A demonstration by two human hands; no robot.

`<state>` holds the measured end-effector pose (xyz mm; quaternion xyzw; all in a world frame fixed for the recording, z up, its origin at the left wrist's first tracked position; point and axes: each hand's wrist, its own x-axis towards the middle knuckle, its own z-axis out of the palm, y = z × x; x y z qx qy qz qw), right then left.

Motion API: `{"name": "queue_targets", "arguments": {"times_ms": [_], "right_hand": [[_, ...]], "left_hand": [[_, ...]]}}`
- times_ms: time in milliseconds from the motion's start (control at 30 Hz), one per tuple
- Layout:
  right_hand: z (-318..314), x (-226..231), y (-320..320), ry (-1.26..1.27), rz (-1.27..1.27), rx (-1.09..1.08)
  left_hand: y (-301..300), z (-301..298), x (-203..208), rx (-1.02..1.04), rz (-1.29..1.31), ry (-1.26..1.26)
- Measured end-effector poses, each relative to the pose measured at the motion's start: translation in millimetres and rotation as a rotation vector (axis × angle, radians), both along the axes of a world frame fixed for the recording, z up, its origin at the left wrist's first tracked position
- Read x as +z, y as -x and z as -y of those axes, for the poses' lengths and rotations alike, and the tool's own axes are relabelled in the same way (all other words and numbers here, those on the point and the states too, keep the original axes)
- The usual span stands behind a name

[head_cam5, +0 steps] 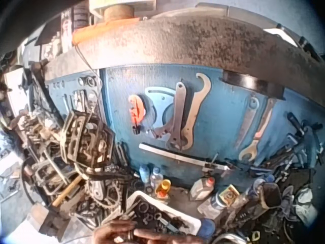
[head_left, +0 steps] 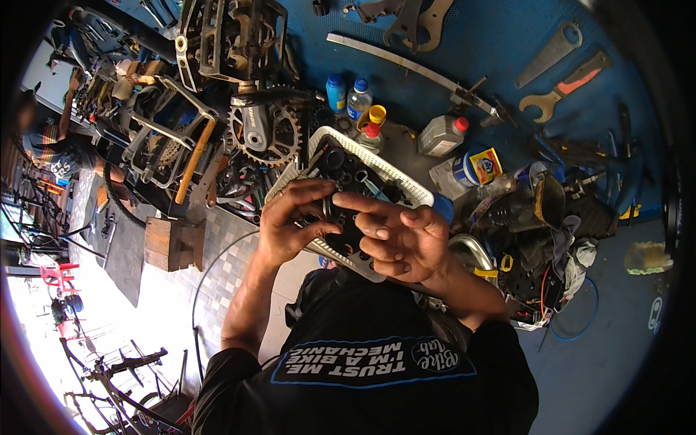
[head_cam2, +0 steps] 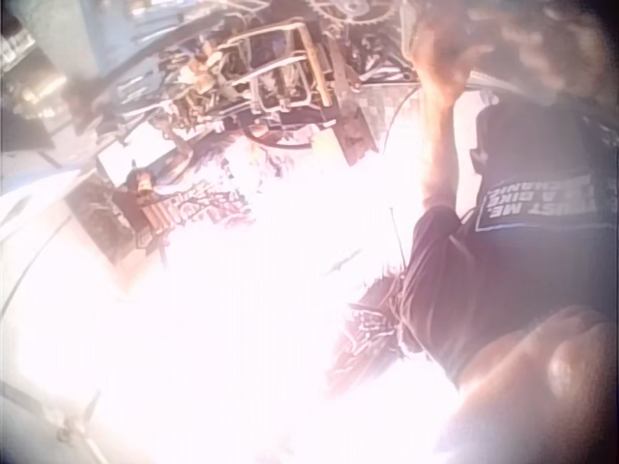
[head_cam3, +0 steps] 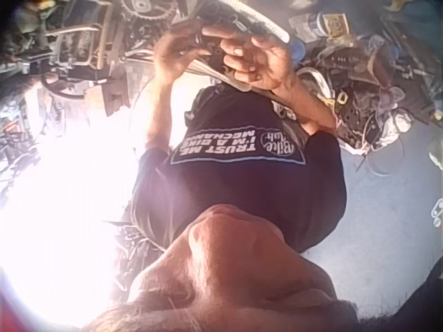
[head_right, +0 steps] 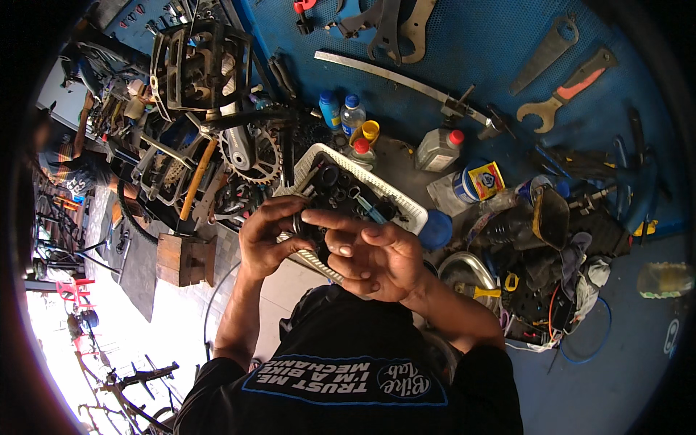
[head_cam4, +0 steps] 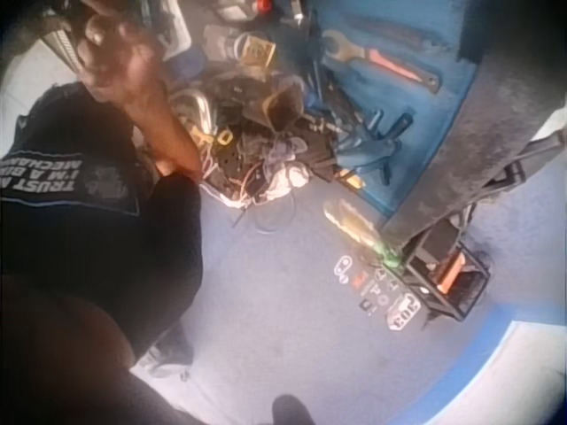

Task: The person assembles small bicycle components at a workbench. They pick up a black ring, apply lubricant from a tube, and insert a small metal part into the ring. The person continues to handle and assemble small parts from a white basket.

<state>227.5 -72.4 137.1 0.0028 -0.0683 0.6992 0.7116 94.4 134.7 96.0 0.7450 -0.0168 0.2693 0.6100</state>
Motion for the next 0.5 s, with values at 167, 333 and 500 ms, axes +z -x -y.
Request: {"name": "queue_targets", "arguments": {"times_ms": [167,333,500], "right_hand": [[3,2,-22,0.067,0.931,-0.308],[-6,15,-33,0.065,2.419,-0.730],[-22,7,-43,-0.039,2.696,-0.883]], "left_hand": [[1,0,0,-0.273,-0.216,1.029],[1,-5,3,-0.223,-0.366,1.307],[-3,-1,12,-0.164,-0.438,1.142]]}}
